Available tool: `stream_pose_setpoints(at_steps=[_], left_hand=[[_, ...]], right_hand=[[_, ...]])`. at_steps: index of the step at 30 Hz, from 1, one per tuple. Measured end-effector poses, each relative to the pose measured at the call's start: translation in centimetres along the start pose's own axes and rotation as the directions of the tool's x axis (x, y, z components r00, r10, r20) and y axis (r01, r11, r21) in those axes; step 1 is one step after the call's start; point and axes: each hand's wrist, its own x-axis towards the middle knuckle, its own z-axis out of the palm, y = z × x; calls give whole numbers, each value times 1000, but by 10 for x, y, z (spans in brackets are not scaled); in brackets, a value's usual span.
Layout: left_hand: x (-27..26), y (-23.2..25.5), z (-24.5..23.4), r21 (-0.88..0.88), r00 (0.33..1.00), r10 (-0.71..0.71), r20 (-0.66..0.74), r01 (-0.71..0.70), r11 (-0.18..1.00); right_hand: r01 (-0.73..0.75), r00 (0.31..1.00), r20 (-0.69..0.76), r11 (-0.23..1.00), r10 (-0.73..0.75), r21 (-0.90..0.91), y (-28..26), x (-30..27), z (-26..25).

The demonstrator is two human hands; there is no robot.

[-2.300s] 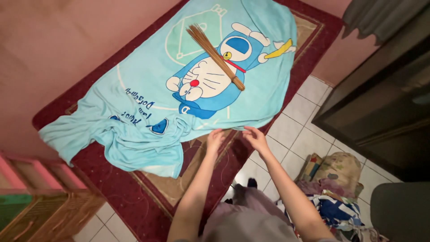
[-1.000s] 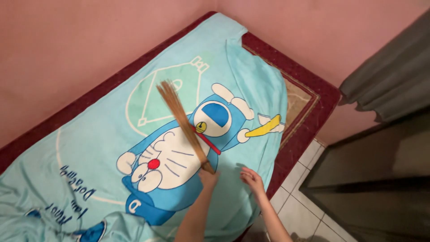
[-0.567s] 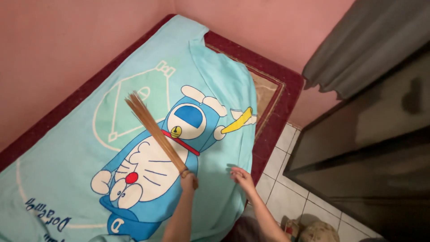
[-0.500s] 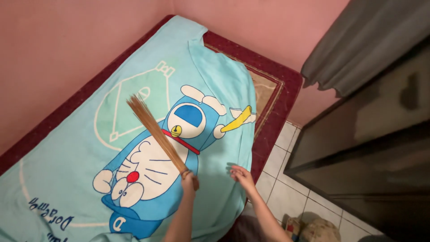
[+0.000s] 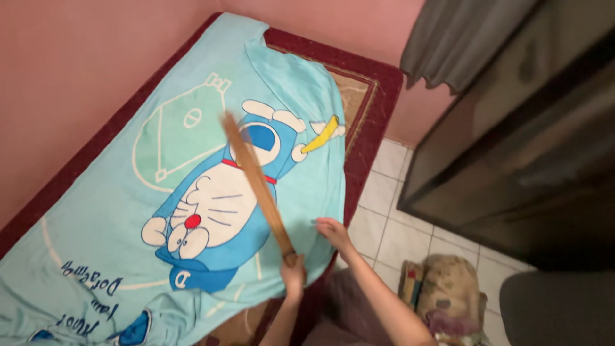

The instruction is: The person removes several pillows and a bundle of sticks from a bed and places them on the floor. Then the person spreads a light blue Doraemon sheet over the mattress and smooths it out by hand.

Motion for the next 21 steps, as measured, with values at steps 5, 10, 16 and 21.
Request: stream_pose_setpoints(at_steps=[5, 10, 16, 21], left_hand=[[-101, 18, -43, 84, 986, -21, 165, 7, 996], [-168, -21, -66, 46, 945, 50, 324, -69, 997], [-223, -76, -62, 217, 866, 68, 495, -199, 956], [-281, -47, -75, 191, 725, -68, 685, -88, 978]], right_hand=[[82, 997, -9, 995, -81, 63, -7, -80, 11], [-13, 996, -83, 997, 19, 76, 10, -160, 14], [53, 982, -189, 964, -3, 260, -5, -263, -4], [80, 946, -316, 896, 70, 438, -10, -314, -33]])
